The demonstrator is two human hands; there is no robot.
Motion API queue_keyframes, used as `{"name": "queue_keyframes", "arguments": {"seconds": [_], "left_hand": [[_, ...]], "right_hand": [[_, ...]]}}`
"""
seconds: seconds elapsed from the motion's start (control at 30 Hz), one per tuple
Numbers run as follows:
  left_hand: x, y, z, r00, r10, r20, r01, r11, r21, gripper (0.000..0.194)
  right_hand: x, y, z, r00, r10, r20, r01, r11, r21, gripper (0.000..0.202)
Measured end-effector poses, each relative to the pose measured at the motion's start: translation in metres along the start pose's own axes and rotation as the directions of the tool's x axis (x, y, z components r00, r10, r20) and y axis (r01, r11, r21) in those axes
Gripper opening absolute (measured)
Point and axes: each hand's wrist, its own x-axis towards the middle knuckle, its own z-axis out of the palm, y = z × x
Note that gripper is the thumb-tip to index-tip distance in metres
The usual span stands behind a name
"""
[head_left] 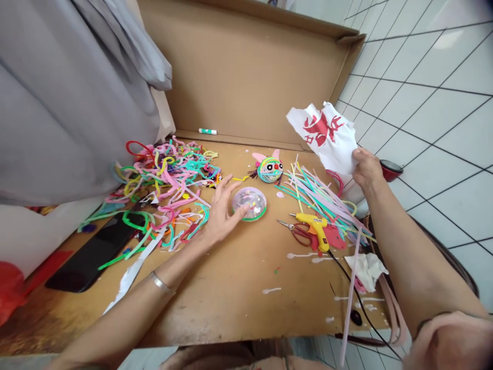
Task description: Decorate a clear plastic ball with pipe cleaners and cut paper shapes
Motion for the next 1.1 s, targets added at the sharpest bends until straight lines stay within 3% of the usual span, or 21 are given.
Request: {"name": "queue_keyframes", "arguments": {"seconds": [0.1,0.2,0.3,0.37,0.43,0.5,0.57,0.6,0.67,0.73,0.83,0.97,1.1], "left_hand": [[0.046,0.015,-0.003,0.983,0.120,-0.135,-0.119,0.993,0.015,0.070],[0.106,0.033,-0.005,0.967,0.167,-0.190,-0.164,0.986,0.030,0.079],[0.150,0.049,-0.002,0.980,0.162,-0.113,-0.160,0.987,0.025,0.058],[0.160,0.058,0.005,0.984,0.177,-0.006,-0.177,0.984,-0.004,0.038],[0.155,0.066,0.012,0.978,0.203,0.044,-0.202,0.979,-0.017,0.029],[0.141,0.076,0.018,0.965,0.255,0.059,-0.255,0.967,-0.023,0.025],[0.122,0.087,0.019,0.928,0.353,0.116,-0.349,0.936,-0.057,0.024],[0.112,0.094,0.019,0.898,0.412,0.153,-0.404,0.911,-0.084,0.024],[0.096,0.107,0.014,0.848,0.499,0.182,-0.482,0.866,-0.131,0.026],[0.084,0.119,0.007,0.841,0.509,0.182,-0.487,0.860,-0.155,0.028],[0.070,0.131,-0.003,0.889,0.416,0.193,-0.383,0.905,-0.186,0.032],[0.050,0.131,-0.008,0.924,0.270,0.271,-0.182,0.933,-0.309,0.039],[0.032,0.123,-0.005,0.946,0.132,0.296,0.026,0.879,-0.477,0.044]], "right_hand": [[-0.017,-0.016,0.003,0.997,0.083,-0.002,-0.083,0.993,0.089,0.006],[-0.034,-0.032,0.003,0.988,0.127,0.086,-0.141,0.974,0.179,0.011],[-0.046,-0.044,-0.006,0.983,0.098,0.153,-0.122,0.980,0.156,0.016],[-0.055,-0.052,-0.013,0.988,0.080,0.135,-0.088,0.995,0.047,0.021],[-0.068,-0.066,-0.016,0.998,-0.011,0.062,0.020,0.989,-0.145,0.030],[-0.088,-0.089,-0.012,0.965,-0.263,0.015,0.246,0.879,-0.408,0.047],[-0.115,-0.119,0.000,0.857,-0.491,0.159,0.468,0.611,-0.638,0.067],[-0.129,-0.134,0.008,0.793,-0.535,0.292,0.570,0.479,-0.668,0.071],[-0.154,-0.159,0.025,0.715,-0.473,0.514,0.688,0.351,-0.635,0.057],[-0.173,-0.173,0.038,0.668,-0.355,0.654,0.743,0.357,-0.566,0.044],[-0.190,-0.172,0.047,0.658,-0.245,0.712,0.722,0.472,-0.506,0.051],[-0.208,-0.160,0.052,0.684,-0.284,0.673,0.689,0.556,-0.465,0.051],[-0.227,-0.161,0.058,0.692,-0.328,0.643,0.679,0.598,-0.425,0.049]]}}
